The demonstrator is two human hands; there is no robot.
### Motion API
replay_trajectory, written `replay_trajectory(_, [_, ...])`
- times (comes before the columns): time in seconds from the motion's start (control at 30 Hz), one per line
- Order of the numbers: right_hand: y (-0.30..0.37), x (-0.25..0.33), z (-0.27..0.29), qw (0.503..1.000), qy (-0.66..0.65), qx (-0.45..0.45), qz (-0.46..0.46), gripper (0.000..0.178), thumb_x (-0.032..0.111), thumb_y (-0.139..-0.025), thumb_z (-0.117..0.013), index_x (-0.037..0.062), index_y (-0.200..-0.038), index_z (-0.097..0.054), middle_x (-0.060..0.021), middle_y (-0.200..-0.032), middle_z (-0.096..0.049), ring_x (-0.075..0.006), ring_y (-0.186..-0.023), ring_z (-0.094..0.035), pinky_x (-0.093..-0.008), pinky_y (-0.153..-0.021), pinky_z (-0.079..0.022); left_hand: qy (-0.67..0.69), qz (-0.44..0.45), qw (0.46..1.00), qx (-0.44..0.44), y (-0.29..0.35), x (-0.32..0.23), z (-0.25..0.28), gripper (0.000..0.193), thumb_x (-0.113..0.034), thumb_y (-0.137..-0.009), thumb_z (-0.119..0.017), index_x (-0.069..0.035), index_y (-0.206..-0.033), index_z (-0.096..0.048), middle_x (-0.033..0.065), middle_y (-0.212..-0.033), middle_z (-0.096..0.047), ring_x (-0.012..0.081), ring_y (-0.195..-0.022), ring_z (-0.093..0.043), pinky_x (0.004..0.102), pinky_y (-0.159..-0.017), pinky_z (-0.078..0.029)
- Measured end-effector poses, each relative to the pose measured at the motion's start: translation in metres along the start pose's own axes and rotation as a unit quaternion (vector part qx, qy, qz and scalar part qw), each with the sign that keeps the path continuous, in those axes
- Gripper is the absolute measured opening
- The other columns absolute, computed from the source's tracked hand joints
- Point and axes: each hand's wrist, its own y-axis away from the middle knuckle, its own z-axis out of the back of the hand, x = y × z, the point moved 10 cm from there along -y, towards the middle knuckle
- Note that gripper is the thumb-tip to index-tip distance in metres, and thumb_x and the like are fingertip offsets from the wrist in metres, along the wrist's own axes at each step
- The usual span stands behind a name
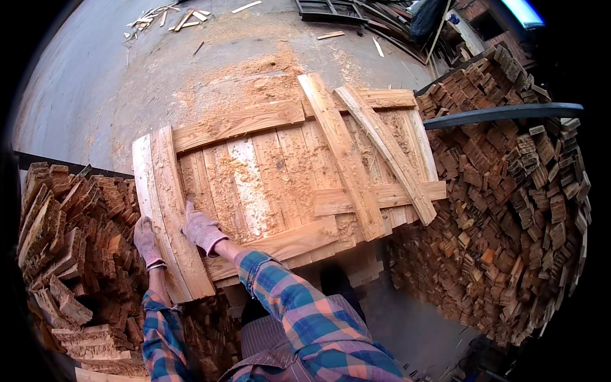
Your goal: The person repeatedly picks up wooden planks from a large pile and places them onto a wooden pallet. The worker arranges the planks in a neat stack, alternating their orientation to create a stable structure. The task involves continuous manual handling of lumber in an industrial setting.
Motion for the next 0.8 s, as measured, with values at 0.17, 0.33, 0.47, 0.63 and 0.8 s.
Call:
replay_trajectory(0.17, [0.067,-0.08,0.249,0.958,0.228,-0.172,-0.035,0.089,0.05,-0.072,-0.068,0.0083,-0.141,-0.028,-0.0169,-0.12,-0.041,-0.0255,-0.106,-0.043,-0.0359,-0.086,-0.04,-0.205,-0.123,0.961,-0.139,0.028,-0.048,0.013,0.044,-0.023,-0.09,-0.057,-0.002,-0.128,-0.047,0.0205,-0.112,-0.056,0.03,-0.084,-0.061,0.0349,-0.072,-0.051])
replay_trajectory(0.33, [0.106,-0.249,0.356,0.889,0.339,-0.136,-0.276,0.096,0.047,-0.068,-0.071,0.0191,-0.145,-0.02,-0.0191,-0.118,-0.037,-0.0314,-0.105,-0.045,-0.0426,-0.083,-0.043,-0.179,-0.163,0.941,-0.236,0.08,-0.095,0.002,0.057,-0.018,-0.081,-0.068,0.0,-0.13,-0.044,0.0194,-0.128,-0.049,0.0312,-0.114,-0.049,0.036,-0.098,-0.039])
replay_trajectory(0.47, [0.115,-0.277,0.368,0.945,0.217,-0.155,-0.191,0.096,0.044,-0.065,-0.072,0.0195,-0.144,-0.023,-0.0263,-0.12,-0.041,-0.0394,-0.096,-0.056,-0.0459,-0.079,-0.049,-0.025,-0.181,0.98,-0.083,0.203,-0.166,-0.088,0.055,-0.016,-0.081,-0.067,0.001,-0.129,-0.045,0.0187,-0.128,-0.05,0.0302,-0.116,-0.05,0.0358,-0.1,-0.038])
replay_trajectory(0.63, [0.206,-0.311,0.464,0.921,0.321,-0.181,-0.126,0.1,0.021,-0.061,-0.074,0.017,-0.146,-0.021,-0.0229,-0.13,-0.035,-0.0377,-0.108,-0.048,-0.0399,-0.091,-0.045,-0.073,0.012,0.997,-0.02,0.3,-0.129,-0.105,0.06,-0.029,-0.074,-0.067,0.0,-0.124,-0.051,0.0208,-0.12,-0.056,0.0315,-0.112,-0.054,0.0355,-0.095,-0.043])
replay_trajectory(0.8, [0.209,-0.366,0.455,0.931,0.286,-0.127,-0.189,0.106,0.021,-0.059,-0.078,0.0156,-0.146,-0.018,-0.0218,-0.124,-0.042,-0.0367,-0.103,-0.052,-0.0399,-0.088,-0.046,0.003,0.107,0.993,0.049,0.388,-0.132,-0.116,0.057,-0.032,-0.08,-0.062,-0.001,-0.126,-0.049,0.0155,-0.109,-0.061,0.0249,-0.1,-0.06,0.0327,-0.089,-0.045])
